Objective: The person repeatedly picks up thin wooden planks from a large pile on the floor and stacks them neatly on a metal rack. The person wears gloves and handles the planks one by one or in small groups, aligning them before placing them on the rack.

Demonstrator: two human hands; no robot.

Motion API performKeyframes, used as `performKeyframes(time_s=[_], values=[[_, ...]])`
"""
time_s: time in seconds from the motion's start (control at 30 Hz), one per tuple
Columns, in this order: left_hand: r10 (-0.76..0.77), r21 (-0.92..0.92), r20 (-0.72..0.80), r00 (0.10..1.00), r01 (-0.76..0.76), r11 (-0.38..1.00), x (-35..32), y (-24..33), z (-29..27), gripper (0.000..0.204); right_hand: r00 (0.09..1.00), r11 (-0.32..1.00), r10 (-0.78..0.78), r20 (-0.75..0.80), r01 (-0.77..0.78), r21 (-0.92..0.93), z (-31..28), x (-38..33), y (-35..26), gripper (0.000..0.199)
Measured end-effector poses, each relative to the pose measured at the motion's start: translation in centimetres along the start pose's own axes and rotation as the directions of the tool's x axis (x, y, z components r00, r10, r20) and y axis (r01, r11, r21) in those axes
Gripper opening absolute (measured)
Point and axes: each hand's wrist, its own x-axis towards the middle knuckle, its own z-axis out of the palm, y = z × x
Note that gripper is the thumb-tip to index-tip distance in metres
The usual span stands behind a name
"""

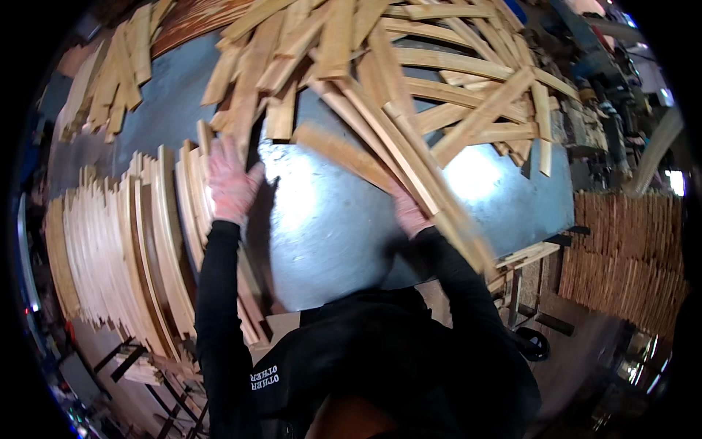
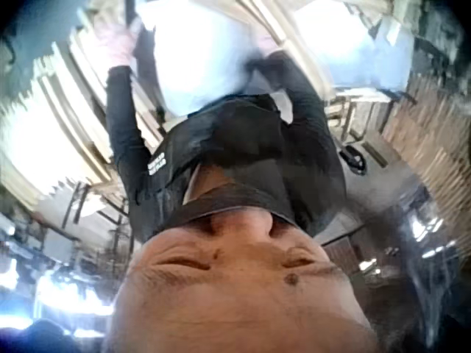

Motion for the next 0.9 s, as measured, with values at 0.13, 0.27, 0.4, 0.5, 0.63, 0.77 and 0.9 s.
performKeyframes(time_s=[0.13, 0.27, 0.4, 0.5, 0.63, 0.77, 0.9], values=[[-0.481, 0.010, 0.281, 0.830, 0.499, 0.867, 7.3, 0.5, 4.3, 0.110, 0.998, 0.977, 0.012, 0.066, -0.025, 0.210, -9.5, -0.1, 12.7, 0.038], [-0.612, 0.341, 0.124, 0.781, 0.545, 0.766, 7.1, 2.0, 7.3, 0.069, 0.913, 0.919, -0.216, 0.346, 0.310, -0.243, -13.2, 3.3, 12.3, 0.031], [-0.568, 0.162, 0.143, 0.810, 0.547, 0.821, 5.0, 7.3, 7.4, 0.049, 0.962, 0.735, -0.253, 0.101, 0.259, -0.627, -12.9, 9.3, 14.8, 0.026], [0.092, 0.284, 0.526, 0.845, -0.277, 0.918, 2.0, 9.9, 7.9, 0.020, 0.965, 0.299, -0.255, -0.055, 0.025, -0.954, -16.2, 17.7, 20.9, 0.012], [-0.061, -0.648, 0.744, 0.665, 0.698, -0.304, -0.3, 21.5, 6.1, 0.049, 0.980, 0.650, 0.043, -0.195, -0.175, -0.739, -27.9, 29.4, 24.6, 0.044], [0.162, -0.435, 0.642, 0.750, 0.530, -0.728, -3.5, 24.1, 0.4, 0.078, 0.906, 0.761, 0.224, -0.359, 0.067, 0.646, -27.4, 28.8, 11.1, 0.052], [0.207, -0.258, 0.703, 0.680, 0.516, -0.817, -7.1, 23.2, -2.1, 0.076, 0.925, 0.910, -0.344, 0.159, 0.286, 0.301, -13.8, 17.3, -1.4, 0.038]])
